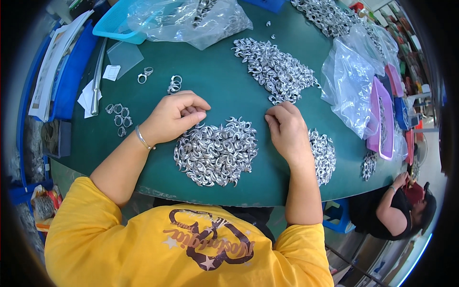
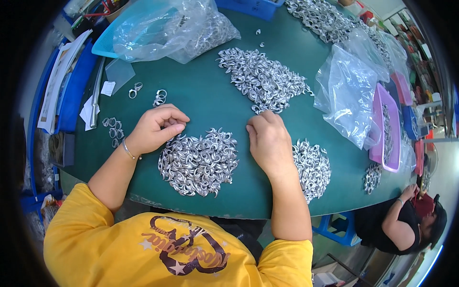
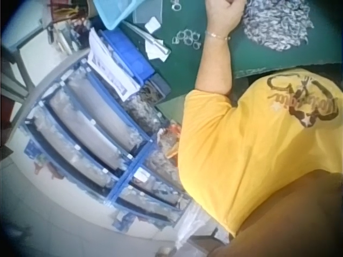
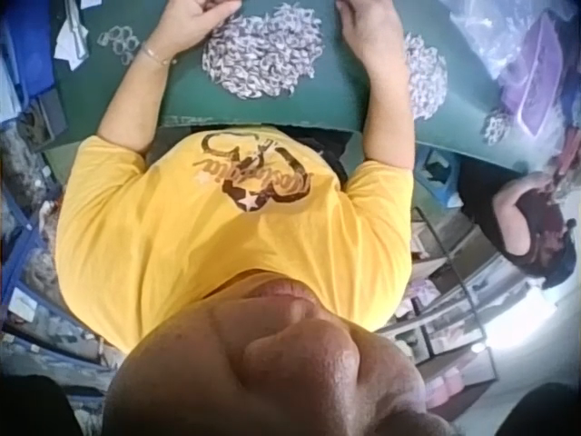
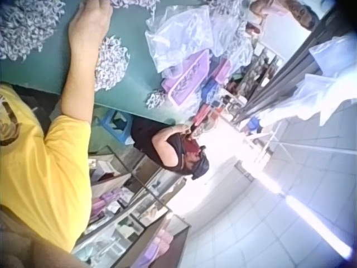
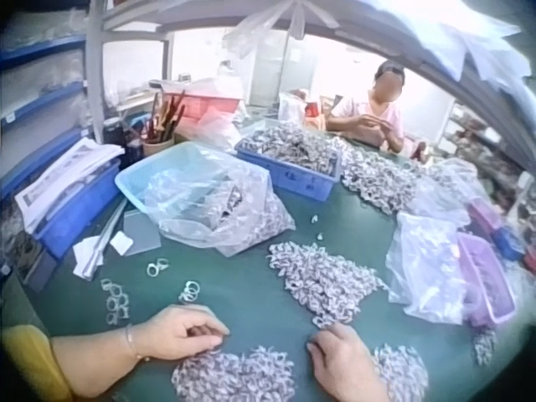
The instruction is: The person uses both hands to sort and arrange small metal components from a large pile into smaller groups on a green workstation table. The person handles the items one by one and in small clusters, moving them across the table surface.
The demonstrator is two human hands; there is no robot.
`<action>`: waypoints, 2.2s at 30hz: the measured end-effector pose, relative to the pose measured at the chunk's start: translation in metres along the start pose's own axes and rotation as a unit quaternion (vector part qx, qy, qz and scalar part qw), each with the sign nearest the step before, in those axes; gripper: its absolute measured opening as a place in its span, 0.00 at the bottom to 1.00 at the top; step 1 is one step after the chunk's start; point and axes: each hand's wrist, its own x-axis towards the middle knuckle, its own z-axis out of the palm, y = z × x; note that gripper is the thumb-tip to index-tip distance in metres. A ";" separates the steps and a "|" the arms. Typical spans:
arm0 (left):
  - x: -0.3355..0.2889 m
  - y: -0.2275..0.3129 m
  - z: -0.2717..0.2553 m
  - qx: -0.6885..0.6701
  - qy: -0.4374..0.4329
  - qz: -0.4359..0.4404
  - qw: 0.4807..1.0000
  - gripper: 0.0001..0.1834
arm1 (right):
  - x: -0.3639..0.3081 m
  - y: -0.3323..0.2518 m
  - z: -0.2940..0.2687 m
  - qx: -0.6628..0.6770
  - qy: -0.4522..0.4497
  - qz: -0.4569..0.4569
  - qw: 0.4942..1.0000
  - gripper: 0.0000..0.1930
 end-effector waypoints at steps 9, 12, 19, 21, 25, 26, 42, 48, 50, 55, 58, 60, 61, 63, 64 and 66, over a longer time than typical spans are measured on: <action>0.000 -0.004 -0.002 0.005 0.002 -0.012 1.000 0.07 | -0.007 0.012 -0.027 0.035 -0.010 0.017 0.999 0.03; -0.001 -0.005 -0.001 -0.008 0.008 -0.013 1.000 0.07 | -0.023 0.037 -0.076 -0.100 -0.036 0.162 0.981 0.04; 0.000 -0.008 -0.001 -0.016 0.014 -0.010 1.000 0.08 | 0.011 0.012 -0.029 0.023 0.009 -0.047 0.999 0.15; 0.002 -0.004 0.000 -0.021 0.005 -0.006 1.000 0.07 | 0.019 0.014 -0.008 0.004 0.020 -0.080 0.997 0.17; -0.001 0.001 -0.002 0.003 -0.002 0.002 1.000 0.07 | 0.014 0.021 -0.020 0.100 -0.058 -0.002 0.993 0.18; 0.000 0.002 -0.002 0.000 -0.003 0.000 1.000 0.07 | 0.011 0.024 -0.019 0.089 -0.048 0.005 0.995 0.18; -0.002 -0.007 -0.003 -0.017 -0.001 -0.005 1.000 0.07 | 0.005 0.016 -0.019 0.137 -0.027 0.056 0.989 0.06; 0.000 -0.001 -0.002 -0.003 -0.003 -0.006 1.000 0.07 | 0.005 0.020 -0.018 0.130 -0.001 0.061 0.990 0.05; 0.000 -0.001 -0.003 -0.010 -0.005 -0.007 1.000 0.07 | 0.003 0.019 -0.019 0.172 0.013 0.114 0.978 0.05; 0.000 -0.005 -0.002 -0.019 -0.003 -0.008 1.000 0.07 | -0.005 0.022 -0.020 0.230 -0.088 0.132 0.960 0.06; -0.001 -0.005 -0.002 -0.013 0.000 -0.009 1.000 0.07 | -0.002 0.012 -0.030 0.109 -0.064 0.131 0.983 0.05; 0.000 -0.006 -0.002 -0.018 -0.005 -0.005 1.000 0.07 | -0.005 0.023 -0.035 0.091 -0.059 0.135 0.985 0.05; 0.000 -0.007 -0.002 -0.020 -0.008 -0.004 1.000 0.07 | -0.006 0.027 -0.037 0.083 -0.057 0.139 0.985 0.05; 0.001 -0.006 -0.002 -0.014 -0.005 -0.001 1.000 0.07 | -0.007 0.029 -0.039 0.099 -0.038 0.145 0.984 0.05; 0.000 -0.005 -0.002 -0.010 -0.003 0.000 1.000 0.07 | -0.006 0.027 -0.039 0.106 -0.029 0.132 0.985 0.05; -0.001 -0.005 -0.002 -0.011 -0.002 -0.003 1.000 0.07 | -0.005 0.027 -0.031 0.093 -0.013 0.085 0.992 0.05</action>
